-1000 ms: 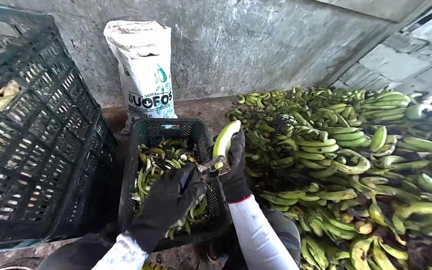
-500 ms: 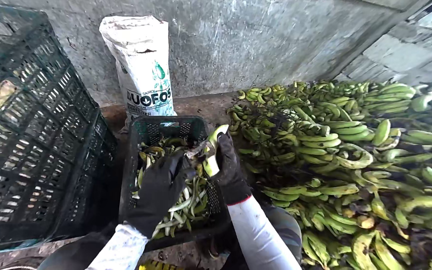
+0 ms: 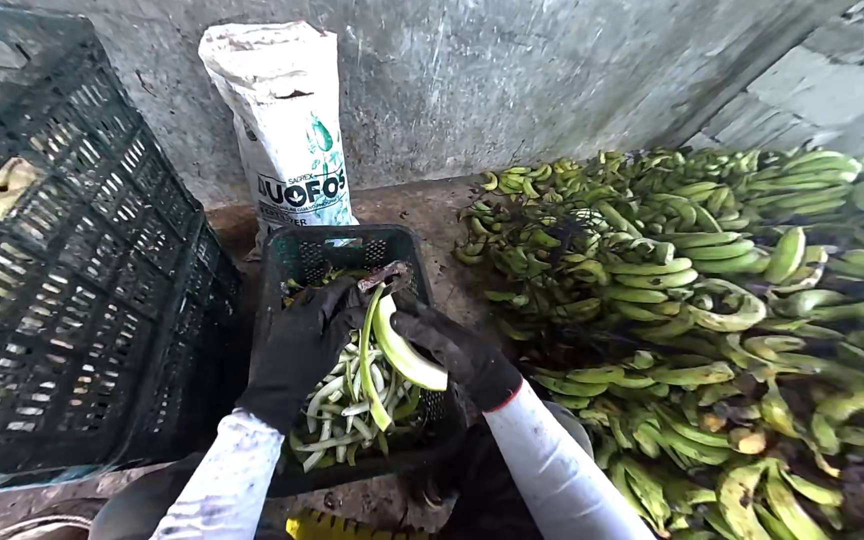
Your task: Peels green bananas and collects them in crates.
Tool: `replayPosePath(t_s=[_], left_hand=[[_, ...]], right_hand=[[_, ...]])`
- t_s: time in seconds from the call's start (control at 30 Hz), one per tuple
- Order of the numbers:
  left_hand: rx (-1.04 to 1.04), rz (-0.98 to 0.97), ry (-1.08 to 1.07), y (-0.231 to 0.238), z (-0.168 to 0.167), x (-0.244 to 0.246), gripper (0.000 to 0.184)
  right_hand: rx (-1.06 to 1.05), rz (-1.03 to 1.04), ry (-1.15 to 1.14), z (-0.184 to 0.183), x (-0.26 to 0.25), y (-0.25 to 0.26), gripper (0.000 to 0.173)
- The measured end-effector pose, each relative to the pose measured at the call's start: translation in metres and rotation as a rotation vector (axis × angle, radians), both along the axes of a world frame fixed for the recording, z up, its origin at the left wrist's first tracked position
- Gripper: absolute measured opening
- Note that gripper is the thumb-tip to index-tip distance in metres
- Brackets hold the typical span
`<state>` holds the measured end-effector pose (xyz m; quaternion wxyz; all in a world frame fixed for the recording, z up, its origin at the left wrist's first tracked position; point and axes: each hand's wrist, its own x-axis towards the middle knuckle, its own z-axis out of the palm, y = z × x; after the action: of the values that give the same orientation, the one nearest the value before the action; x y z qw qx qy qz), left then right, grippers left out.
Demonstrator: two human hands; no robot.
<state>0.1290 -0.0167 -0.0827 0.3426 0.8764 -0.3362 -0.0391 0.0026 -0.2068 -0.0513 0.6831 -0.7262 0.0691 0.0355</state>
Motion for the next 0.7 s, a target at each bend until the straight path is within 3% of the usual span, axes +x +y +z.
replayPosePath(t_s=[0.1,0.17,0.27,0.33,0.47,0.63,0.7], left_hand=[[0.089,0.076,0.046,-0.002,-0.003,0.01,0.044],[0.073,0.109,0.042,-0.003,-0.006,0.01,0.043],[0.036,0.024,-0.004,-0.007,-0.008,-0.001,0.054],[-0.041,-0.075,-0.061,-0.015,-0.007,-0.021,0.058],[-0.084,-0.103,-0.255,-0.028,-0.007,-0.042,0.07],[-0.101,-0.068,-0.428,-0.028,-0.009,-0.043,0.067],[-0.088,-0.071,-0.402,-0.027,-0.008,-0.043,0.064]], right_hand=[[-0.118,0.167,0.114,0.009,-0.007,0.0,0.059],[-0.069,0.048,0.098,-0.005,-0.005,-0.005,0.055],[0.235,-0.276,-0.03,-0.033,0.003,-0.019,0.045],[0.56,-0.34,-0.168,-0.043,0.01,-0.025,0.032],[1.043,-0.379,-0.359,-0.04,0.021,-0.031,0.05],[1.083,-0.539,-0.388,-0.039,0.02,-0.036,0.054],[1.03,-0.513,-0.379,-0.041,0.018,-0.036,0.05]])
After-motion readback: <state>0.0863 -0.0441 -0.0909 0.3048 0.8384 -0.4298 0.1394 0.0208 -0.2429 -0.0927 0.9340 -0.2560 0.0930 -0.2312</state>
